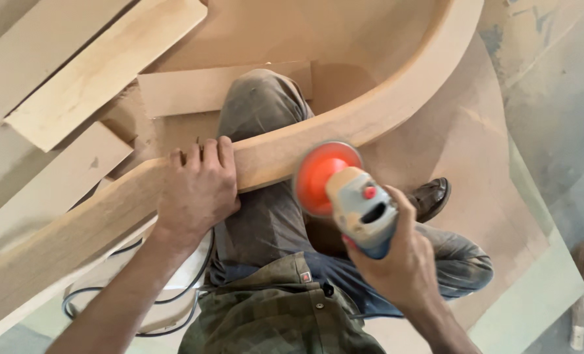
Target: The person uses an electric disc sander to smooth the edges and surface of a curved wooden piece while holding it by hand.
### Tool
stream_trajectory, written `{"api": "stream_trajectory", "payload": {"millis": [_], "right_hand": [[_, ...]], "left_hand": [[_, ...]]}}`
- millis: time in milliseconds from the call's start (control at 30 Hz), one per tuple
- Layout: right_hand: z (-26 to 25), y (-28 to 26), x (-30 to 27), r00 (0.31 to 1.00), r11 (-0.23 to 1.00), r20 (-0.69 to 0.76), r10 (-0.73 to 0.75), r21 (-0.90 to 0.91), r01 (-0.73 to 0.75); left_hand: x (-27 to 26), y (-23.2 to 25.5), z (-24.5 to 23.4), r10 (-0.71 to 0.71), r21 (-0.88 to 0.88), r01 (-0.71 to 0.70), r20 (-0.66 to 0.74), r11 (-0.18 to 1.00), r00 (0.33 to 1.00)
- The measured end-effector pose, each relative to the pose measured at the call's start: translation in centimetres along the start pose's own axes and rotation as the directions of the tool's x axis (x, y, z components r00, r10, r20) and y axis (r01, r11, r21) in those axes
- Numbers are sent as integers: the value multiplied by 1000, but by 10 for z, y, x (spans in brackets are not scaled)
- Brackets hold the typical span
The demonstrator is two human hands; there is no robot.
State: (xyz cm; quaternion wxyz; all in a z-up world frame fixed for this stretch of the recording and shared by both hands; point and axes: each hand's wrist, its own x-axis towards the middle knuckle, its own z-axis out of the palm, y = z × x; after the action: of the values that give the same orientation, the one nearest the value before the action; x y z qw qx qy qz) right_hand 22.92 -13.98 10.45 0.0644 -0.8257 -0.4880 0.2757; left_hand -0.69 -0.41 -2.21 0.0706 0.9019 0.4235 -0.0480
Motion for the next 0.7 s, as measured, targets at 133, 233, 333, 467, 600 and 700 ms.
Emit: {"api": "stream_trajectory", "payload": {"millis": [133,233,333,467,600,700], "right_hand": [[4,-11,-1,997,997,55,-51,-47,53],[4,-12,3,991,995,133,32,-95,-20],[-3,-3,6,995,995,89,49,-96,-40],[-17,23,26,999,998,-11,48,-31,-48],[-38,67,53,981,986,-100,166,39,-163],[-50,110,82,981,995,-164,100,38,-95]], "left_hand": [[0,0,-5,3,-19,-2,22,1000,1000],[3,1,-7,-9,-1,9,2,1000,1000],[4,1,-7,-10,21,9,37,1000,999],[3,2,-12,-4,33,3,28,999,1000],[5,3,-16,-9,61,7,25,998,1000],[7,3,-16,-15,81,10,56,997,998]]}}
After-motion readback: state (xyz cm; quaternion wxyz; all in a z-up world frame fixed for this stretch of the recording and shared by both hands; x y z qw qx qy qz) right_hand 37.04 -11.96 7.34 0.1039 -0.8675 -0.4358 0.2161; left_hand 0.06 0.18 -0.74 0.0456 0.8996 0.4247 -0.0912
